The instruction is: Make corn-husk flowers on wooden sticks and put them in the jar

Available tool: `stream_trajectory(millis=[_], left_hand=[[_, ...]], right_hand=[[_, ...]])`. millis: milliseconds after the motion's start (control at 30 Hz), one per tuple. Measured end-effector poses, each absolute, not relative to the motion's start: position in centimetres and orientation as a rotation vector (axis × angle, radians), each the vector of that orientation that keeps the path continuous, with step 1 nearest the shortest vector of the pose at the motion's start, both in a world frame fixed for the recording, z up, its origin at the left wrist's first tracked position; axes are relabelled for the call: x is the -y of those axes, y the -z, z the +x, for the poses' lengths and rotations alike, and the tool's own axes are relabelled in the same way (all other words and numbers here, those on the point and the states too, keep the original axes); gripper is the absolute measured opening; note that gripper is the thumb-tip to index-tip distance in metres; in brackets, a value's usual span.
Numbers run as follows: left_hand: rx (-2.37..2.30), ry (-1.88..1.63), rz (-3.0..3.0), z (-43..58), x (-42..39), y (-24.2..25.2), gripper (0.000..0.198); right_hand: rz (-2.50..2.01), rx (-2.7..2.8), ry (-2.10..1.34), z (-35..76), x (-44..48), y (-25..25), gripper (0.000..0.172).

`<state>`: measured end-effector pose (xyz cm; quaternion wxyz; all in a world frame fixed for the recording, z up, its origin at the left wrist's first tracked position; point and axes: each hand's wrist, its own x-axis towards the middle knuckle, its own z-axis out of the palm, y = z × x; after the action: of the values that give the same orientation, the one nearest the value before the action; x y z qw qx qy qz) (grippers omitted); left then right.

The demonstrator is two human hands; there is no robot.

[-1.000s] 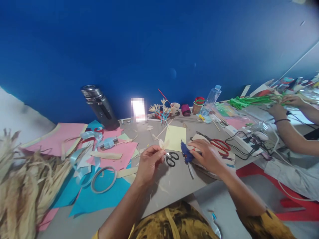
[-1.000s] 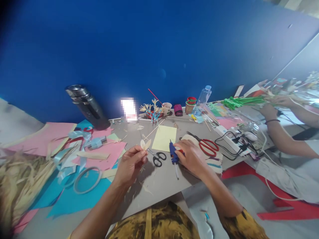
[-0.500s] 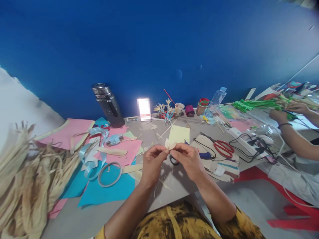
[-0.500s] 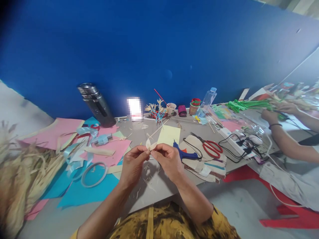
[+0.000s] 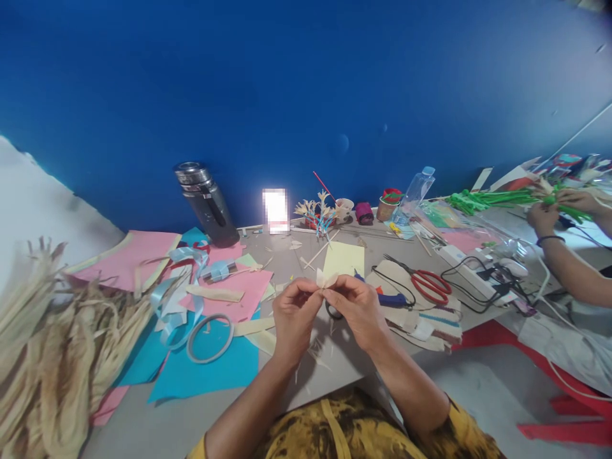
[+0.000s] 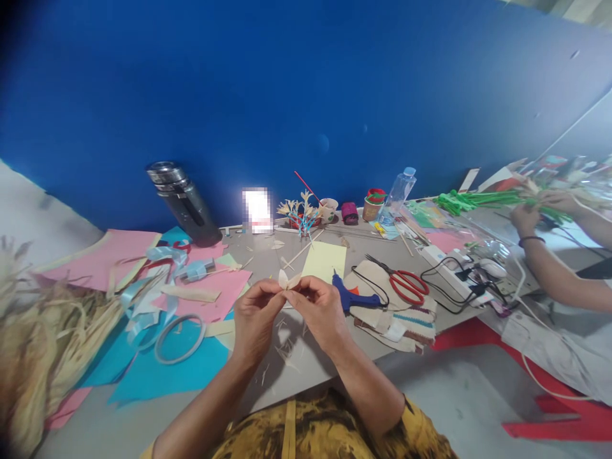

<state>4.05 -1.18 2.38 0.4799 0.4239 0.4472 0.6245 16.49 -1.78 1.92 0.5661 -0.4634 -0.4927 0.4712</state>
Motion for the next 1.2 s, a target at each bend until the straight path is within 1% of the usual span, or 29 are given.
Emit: stream_trajectory(millis=[200,367,467,533,600,700,800,900,1000,1200], left_hand=[[-1.185,-1.572,1.174,4.4,1.2,-2.3,0.009],[-1.239,-1.633,1.317,4.7,1.6,-2.6,0.011],[-1.18,-1.616,1.341,4.4,1.9,-2.6,0.005],[-1.105,-1.558,1.301,4.0,2.0,-2.5,0.002],[-0.993,-1.45,1.127,3.4,1.8,-2.5,0.008],[-0.783,-1.195,0.754,2.8,1.5,-2.8,0.019],[-0.672,-1.032,0.606,2.4,1.3,-3.1,0.021],[-0.66,-1.006,0.616,2.3,1.3,-2.9,0.023],[-0.669,-1.049,0.67,2.2,1.5,-2.5,0.022],[-0.672,-1.105,0.74,2.2,1.7,-2.2,0.019]], right_hand=[[-1.13,1.16,-1.015,16.1,1.6,-1.9,0.02],[-1.212,1.151,-0.936,15.8,1.6,-2.0,0.023],[-1.219,1.17,-0.916,15.9,1.8,-2.1,0.022],[-1.184,1.184,-0.93,16.0,1.9,-2.2,0.021],[-1.112,1.206,-0.979,16.0,2.1,-2.5,0.02],[-1.006,1.244,-1.096,16.0,2.5,-3.2,0.017],[-0.997,1.275,-1.148,16.0,2.9,-3.8,0.016],[-1.016,1.29,-1.15,16.1,3.1,-3.9,0.015],[-1.029,1.282,-1.116,16.2,3.1,-4.0,0.011],[-1.095,1.327,-0.923,16.2,3.4,-4.3,0.012]])
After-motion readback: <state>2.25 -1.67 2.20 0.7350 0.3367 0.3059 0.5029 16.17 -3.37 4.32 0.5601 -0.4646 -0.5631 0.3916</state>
